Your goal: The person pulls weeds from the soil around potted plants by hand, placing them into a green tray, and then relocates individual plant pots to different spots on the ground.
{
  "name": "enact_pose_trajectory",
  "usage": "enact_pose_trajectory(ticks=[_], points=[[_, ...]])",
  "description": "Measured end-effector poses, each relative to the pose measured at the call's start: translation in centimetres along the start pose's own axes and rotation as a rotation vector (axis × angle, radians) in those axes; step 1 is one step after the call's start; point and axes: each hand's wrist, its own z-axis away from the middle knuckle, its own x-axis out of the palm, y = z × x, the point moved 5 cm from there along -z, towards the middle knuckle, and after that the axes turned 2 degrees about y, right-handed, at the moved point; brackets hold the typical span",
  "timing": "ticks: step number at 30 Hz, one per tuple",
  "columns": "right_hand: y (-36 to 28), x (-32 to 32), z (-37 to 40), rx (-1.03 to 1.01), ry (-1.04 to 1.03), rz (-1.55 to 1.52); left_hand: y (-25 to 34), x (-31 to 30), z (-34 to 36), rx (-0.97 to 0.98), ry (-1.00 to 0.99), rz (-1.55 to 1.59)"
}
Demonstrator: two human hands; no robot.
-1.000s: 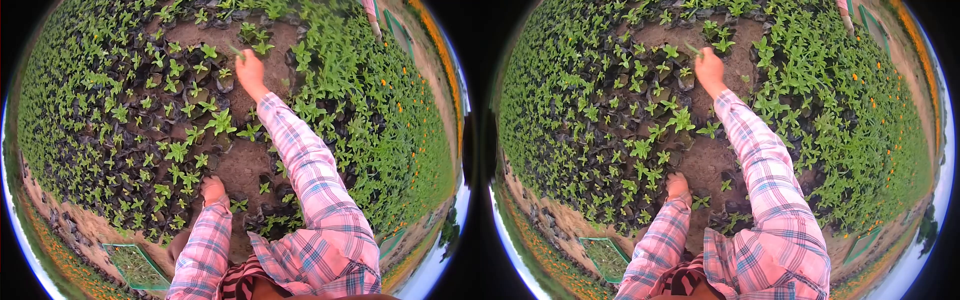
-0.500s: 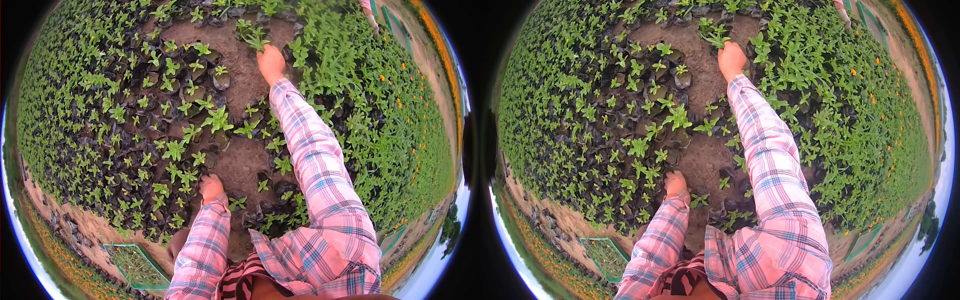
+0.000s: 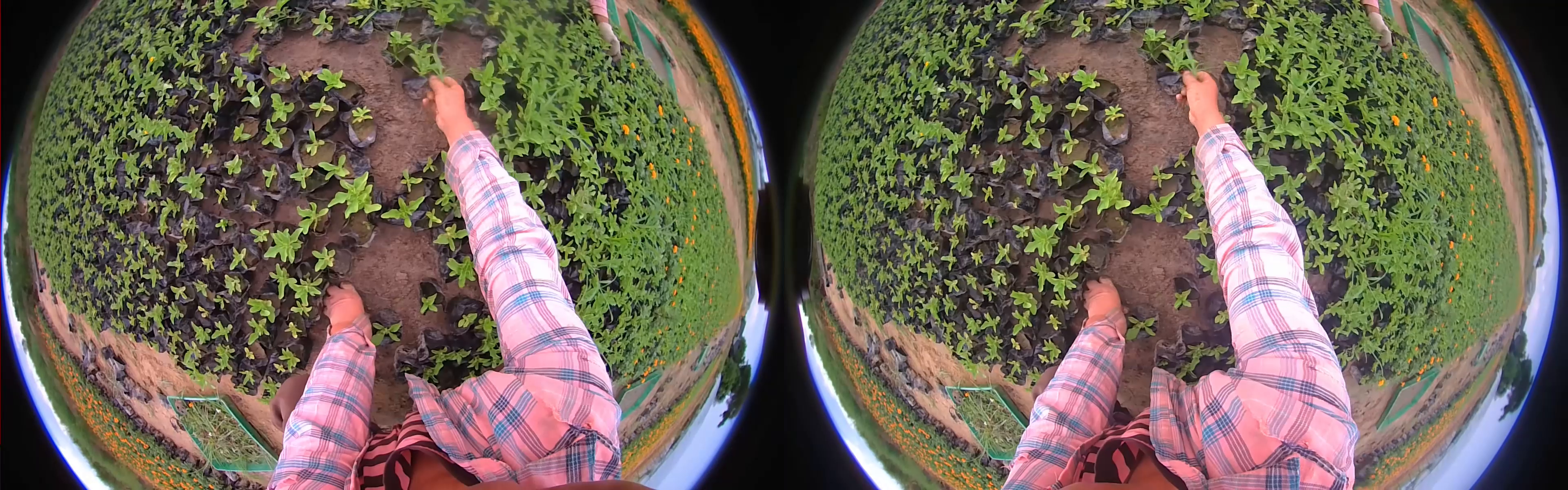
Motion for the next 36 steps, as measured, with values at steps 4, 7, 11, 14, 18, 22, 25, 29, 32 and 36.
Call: enact_pose_trajectory(ticks=[4, 7, 11, 14, 18, 22, 25, 29, 32, 36], points=[[-1.3, -0.8, 2.6, 0.109, 0.254, -0.339, -0.6, 1.7, -0.5, 0.131, 0.048, -0.106], [-1.5, -0.6, 3.0, -0.088, 0.190, 0.186, -0.8, 1.8, -0.5, 0.063, 0.060, -0.079], [-2.4, 1.2, 3.9, -0.572, 0.065, 1.001, -1.2, 3.2, -0.9, 0.194, 0.055, -0.159], [-2.2, 1.6, 3.8, -0.572, 0.006, 1.116, -1.0, 2.8, -1.0, 0.227, 0.090, -0.174], [-2.7, 2.5, 5.0, -0.634, 0.006, 1.002, -0.3, 1.9, -0.6, 0.129, -0.240, -0.297], [-1.3, 5.3, 7.5, -0.728, -0.313, 0.959, -1.6, 3.6, -1.6, -0.087, -0.203, -0.058], [-0.7, 5.9, 8.2, -0.789, -0.361, 0.946, 0.7, 0.6, 0.0, 0.211, -0.269, -0.395], [-4.5, 4.4, 5.4, -0.606, 0.071, 0.628, 0.2, 1.4, 0.1, 0.194, -0.278, -0.406], [-5.2, 5.6, 0.7, -0.772, 0.203, 0.731, 0.8, 0.0, 0.6, 0.287, -0.103, -0.349], [-4.8, 7.4, -1.6, -0.736, 0.254, 0.942, 0.9, 0.1, 0.8, 0.348, 0.000, -0.374]])
